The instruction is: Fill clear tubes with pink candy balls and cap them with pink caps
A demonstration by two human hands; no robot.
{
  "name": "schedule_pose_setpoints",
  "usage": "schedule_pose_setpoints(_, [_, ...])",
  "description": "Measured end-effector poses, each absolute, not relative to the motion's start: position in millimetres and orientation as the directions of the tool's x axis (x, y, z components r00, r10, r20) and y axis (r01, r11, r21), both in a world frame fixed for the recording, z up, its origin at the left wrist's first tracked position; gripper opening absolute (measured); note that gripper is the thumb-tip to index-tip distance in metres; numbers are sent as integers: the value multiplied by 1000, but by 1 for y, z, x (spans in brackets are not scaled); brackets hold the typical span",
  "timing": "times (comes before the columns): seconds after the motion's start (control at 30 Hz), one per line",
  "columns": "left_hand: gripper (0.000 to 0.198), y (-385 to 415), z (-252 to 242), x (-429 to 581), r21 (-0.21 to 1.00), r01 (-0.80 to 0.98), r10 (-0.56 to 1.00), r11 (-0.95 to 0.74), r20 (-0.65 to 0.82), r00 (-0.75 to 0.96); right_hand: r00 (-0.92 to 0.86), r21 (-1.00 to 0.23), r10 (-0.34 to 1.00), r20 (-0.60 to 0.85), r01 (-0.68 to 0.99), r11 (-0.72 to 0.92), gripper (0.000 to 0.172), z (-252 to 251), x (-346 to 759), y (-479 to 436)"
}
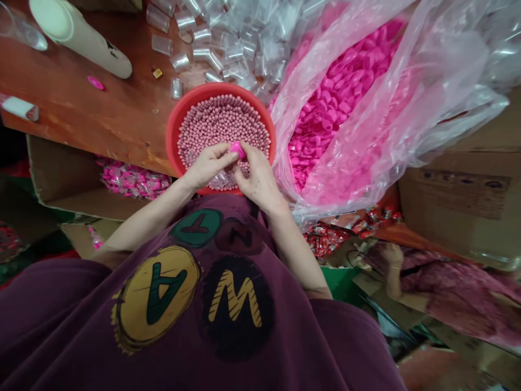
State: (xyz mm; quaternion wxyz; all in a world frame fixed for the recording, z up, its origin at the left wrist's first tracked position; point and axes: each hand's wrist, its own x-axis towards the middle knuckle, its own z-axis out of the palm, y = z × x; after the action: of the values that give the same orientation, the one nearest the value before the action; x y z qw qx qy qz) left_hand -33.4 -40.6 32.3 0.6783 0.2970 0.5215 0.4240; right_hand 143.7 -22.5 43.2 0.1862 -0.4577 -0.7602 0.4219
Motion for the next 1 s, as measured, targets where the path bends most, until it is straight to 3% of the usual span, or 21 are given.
schedule_pose_setpoints(0.07, [32, -45, 34, -25, 811, -317, 864, 491, -499, 62, -525, -769, 847, -84, 575, 279, 71, 41, 139, -26])
schedule_pose_setpoints(0.13, [31, -49, 36, -17, 777, -358, 837, 517, -546, 24, -497, -726, 864, -74, 621, 295, 74, 34, 135, -29])
schedule_pose_setpoints(0.33, [24, -54, 33, -12, 750, -414, 824, 517, -567, 1, -492, -679, 869, -46, 653, 334, 64, 11, 130, -29])
schedule_pose_setpoints(0.57, [23, -56, -8, -16, 815, -253, 826, 521, -556, -91, -569, -549, 818, -86, 712, 438, 45, -24, 126, -22])
schedule_pose_setpoints(0.67, [22, -63, -23, -16, 776, -154, 763, 612, -630, -144, -551, -535, 816, -177, 749, 390, 36, -37, 121, -35])
schedule_pose_setpoints(0.73, [20, -67, -26, -18, 739, -186, 727, 647, -672, -141, -507, -563, 832, -227, 765, 313, 35, -39, 118, -45])
schedule_pose_setpoints(0.83, [7, -70, -22, -26, 691, -368, 725, 622, -686, -61, -470, -655, 858, -208, 718, 234, 52, -38, 114, -53])
schedule_pose_setpoints(0.93, [26, -71, -15, -39, 632, -489, 733, 601, -680, 22, -490, -704, 855, -168, 667, 244, 77, -35, 111, -52])
schedule_pose_setpoints(1.0, [33, -72, -13, -44, 618, -517, 736, 592, -676, 34, -497, -691, 850, -175, 677, 254, 81, -34, 109, -50])
